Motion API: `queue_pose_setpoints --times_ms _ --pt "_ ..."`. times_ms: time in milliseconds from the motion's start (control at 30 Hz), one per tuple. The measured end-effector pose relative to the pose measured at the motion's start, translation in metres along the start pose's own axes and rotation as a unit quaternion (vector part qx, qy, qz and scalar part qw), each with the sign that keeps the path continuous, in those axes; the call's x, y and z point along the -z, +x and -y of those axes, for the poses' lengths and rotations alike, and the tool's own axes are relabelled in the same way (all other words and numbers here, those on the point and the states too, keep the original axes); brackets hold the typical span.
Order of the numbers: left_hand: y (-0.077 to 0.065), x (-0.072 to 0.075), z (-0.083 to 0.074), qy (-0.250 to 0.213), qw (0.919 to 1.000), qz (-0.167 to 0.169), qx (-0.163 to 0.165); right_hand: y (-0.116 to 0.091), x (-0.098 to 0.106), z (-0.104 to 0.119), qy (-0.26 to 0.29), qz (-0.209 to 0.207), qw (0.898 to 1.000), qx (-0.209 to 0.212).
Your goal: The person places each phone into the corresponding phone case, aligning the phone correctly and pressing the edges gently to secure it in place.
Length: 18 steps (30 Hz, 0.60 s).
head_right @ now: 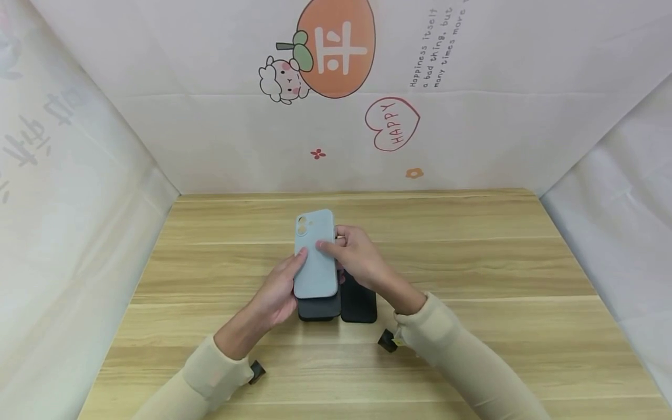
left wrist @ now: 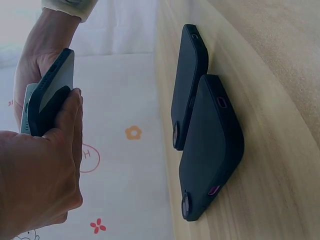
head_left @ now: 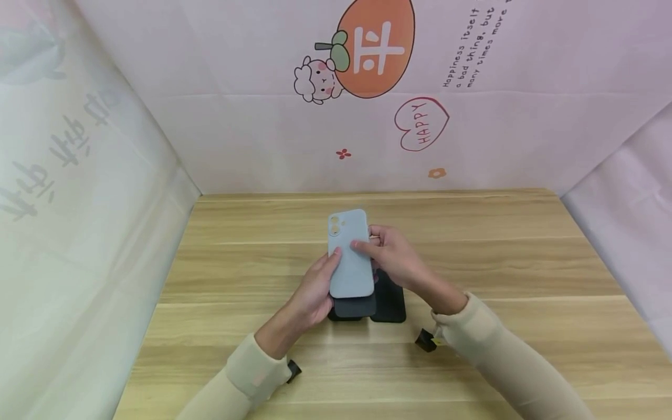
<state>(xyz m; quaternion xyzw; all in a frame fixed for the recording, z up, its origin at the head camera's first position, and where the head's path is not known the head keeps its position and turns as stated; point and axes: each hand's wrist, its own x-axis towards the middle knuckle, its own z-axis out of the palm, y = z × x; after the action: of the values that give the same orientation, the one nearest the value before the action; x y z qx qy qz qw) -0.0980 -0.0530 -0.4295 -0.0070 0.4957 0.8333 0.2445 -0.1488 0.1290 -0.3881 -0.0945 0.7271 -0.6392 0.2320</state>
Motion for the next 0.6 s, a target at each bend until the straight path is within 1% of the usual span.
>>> queue_pose_setpoints --times_ms 133,233,367,467,600 --pt "0.000 0.000 0.001 -0.005 1.0000 -0.001 -0.002 0.000 0.000 0.000 0.001 0.002 1.000 -0.002" --pt "0.000 0.000 0.002 -0.009 1.0000 0.000 -0.004 -0.001 0.002 0.001 -0.011 -0.007 1.000 -0.002" --pt "-0.002 0.001 0.001 -0.003 1.0000 0.000 -0.005 -0.002 0.006 0.002 -0.037 -0.021 0.999 0.009" --pt "-0.003 0.002 0.000 0.000 0.9999 0.008 -0.007 -0.003 0.010 0.002 -0.073 -0.034 0.996 0.025" --pt "-0.004 0.002 -0.001 -0.008 0.9995 0.030 -0.009 -0.004 0.014 0.003 -0.132 -0.067 0.987 0.061"
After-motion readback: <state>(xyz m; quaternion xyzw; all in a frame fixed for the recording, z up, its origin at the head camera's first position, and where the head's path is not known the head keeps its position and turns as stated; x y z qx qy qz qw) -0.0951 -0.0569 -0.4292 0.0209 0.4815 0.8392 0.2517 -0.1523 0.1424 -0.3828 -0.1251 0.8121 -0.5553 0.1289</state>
